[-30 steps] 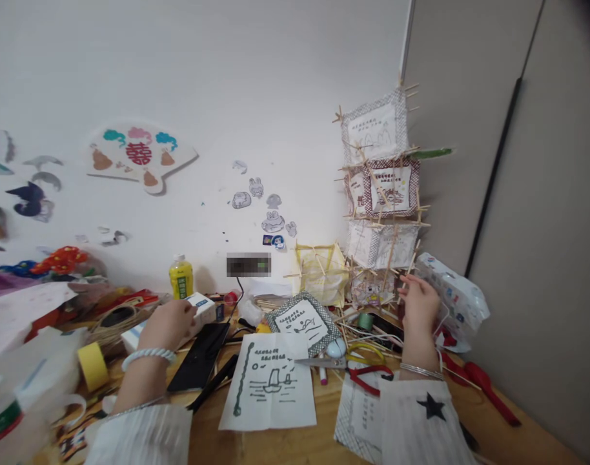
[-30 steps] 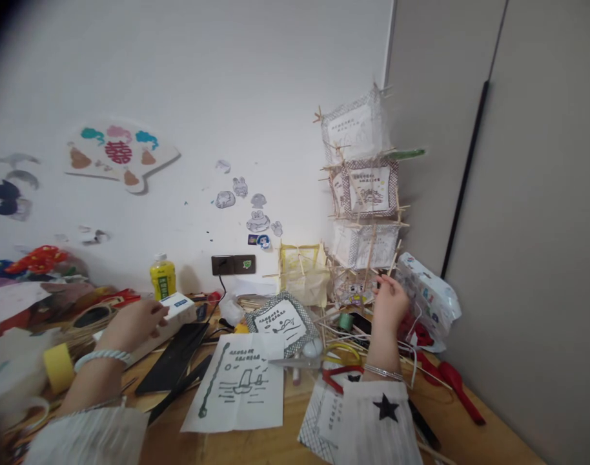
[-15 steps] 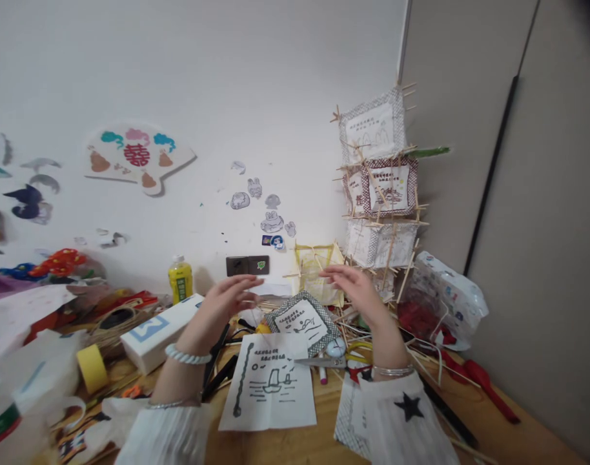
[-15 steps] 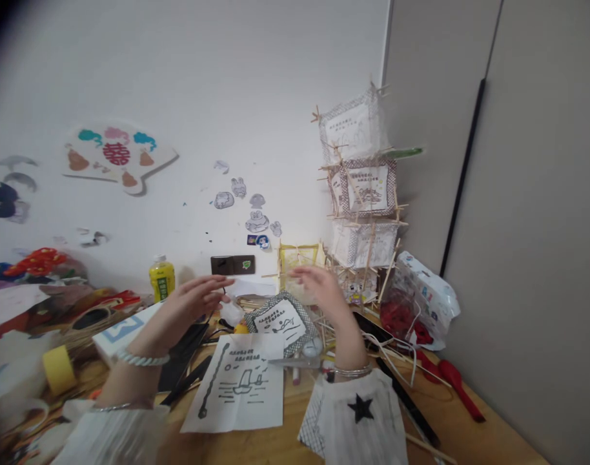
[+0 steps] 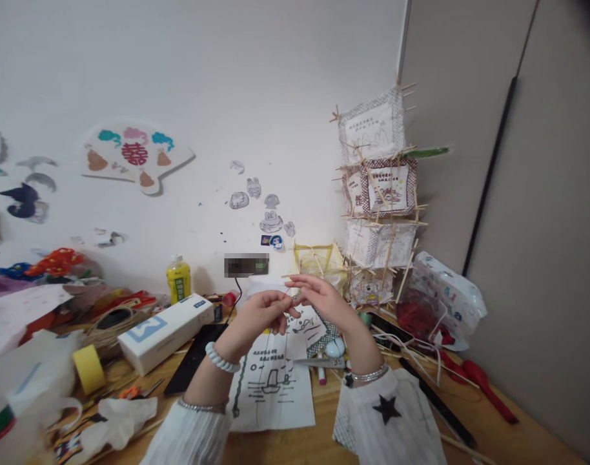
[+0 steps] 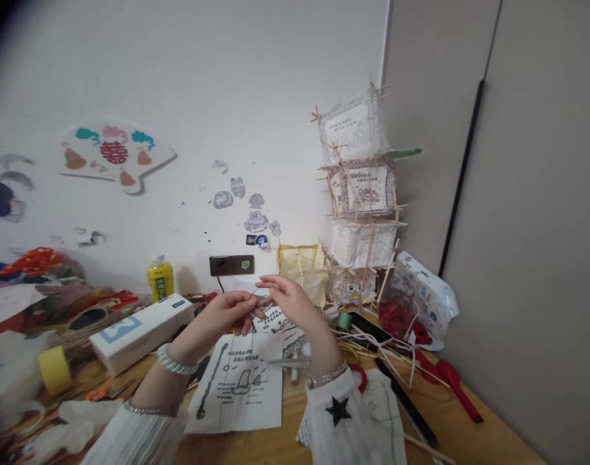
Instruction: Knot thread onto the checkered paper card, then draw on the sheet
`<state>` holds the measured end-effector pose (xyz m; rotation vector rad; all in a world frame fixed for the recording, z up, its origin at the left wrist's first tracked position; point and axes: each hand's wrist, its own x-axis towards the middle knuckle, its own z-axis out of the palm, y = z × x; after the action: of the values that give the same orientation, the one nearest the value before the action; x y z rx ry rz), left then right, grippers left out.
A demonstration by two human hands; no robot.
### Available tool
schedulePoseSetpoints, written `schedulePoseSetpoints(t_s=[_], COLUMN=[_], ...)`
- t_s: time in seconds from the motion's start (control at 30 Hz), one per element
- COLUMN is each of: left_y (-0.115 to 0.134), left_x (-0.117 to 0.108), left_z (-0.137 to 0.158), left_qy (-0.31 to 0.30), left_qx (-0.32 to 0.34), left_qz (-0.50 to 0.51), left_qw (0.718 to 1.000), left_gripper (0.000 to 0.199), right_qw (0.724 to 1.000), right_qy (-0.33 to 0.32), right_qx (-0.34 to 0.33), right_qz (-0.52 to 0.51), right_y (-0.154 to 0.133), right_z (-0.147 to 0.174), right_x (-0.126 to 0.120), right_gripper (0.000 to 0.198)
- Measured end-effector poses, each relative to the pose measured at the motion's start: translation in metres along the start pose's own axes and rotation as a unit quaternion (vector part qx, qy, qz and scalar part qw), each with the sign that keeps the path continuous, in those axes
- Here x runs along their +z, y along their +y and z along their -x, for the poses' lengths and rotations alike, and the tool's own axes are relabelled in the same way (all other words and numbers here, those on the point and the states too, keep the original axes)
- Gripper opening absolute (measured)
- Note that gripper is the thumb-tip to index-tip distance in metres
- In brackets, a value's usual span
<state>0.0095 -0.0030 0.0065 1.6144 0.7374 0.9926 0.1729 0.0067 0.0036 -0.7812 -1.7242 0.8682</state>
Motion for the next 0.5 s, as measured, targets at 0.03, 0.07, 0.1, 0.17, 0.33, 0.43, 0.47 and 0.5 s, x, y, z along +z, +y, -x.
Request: schedulePoseSetpoints(t_s=[0.03, 0.07, 0.1, 0.17, 0.33, 0.43, 0.47, 0.5], left_y=[0.0, 0.0, 0.0, -0.003, -0.01, -0.012, -0.012, -0.012], left_x=[-0.001, -0.002, -0.003, -0.005, -0.008, -0.009, -0.008, -0.008], left_z=[0.0, 0.0, 0.0, -0.002, -0.007, -0.008, -0.007, -0.007], left_qy=[0.002, 0.003, 0.005, 0.014, 0.027, 0.034, 0.04, 0.045], left_qx=[-0.002, -0.004, -0.005, -0.008, -0.018, -0.025, -0.025, -0.025], left_qz=[0.014, 0.029, 0.043, 0.066, 0.111, 0.118, 0.12, 0.121], left_qw=[1.0, 1.0, 0.999, 0.998, 0.993, 0.992, 0.992, 0.991], left_gripper=[0.022, 0.022, 0.022, 0.022, 0.02, 0.019, 0.018, 0.017], right_qw=[1.0, 1.0, 1.0, 0.999, 0.995, 0.996, 0.997, 0.997], right_qy=[-0.003, -0.007, -0.014, -0.037, -0.09, -0.064, -0.055, -0.05], right_qx=[0.008, 0.013, 0.018, 0.028, 0.051, 0.051, 0.051, 0.051], right_qz=[-0.004, -0.008, -0.012, -0.019, 0.013, 0.024, 0.023, 0.02], right_y=[0.002, 0.003, 0.004, 0.005, 0.002, 0.0, 0.0, 0.0], right_z=[0.0, 0.0, 0.001, 0.002, 0.003, 0.002, 0.002, 0.002], right_x=[-0.002, -0.003, -0.003, -0.003, 0.003, 0.005, 0.005, 0.006], right_gripper=[0.032, 0.032, 0.032, 0.033, 0.033, 0.029, 0.028, 0.028])
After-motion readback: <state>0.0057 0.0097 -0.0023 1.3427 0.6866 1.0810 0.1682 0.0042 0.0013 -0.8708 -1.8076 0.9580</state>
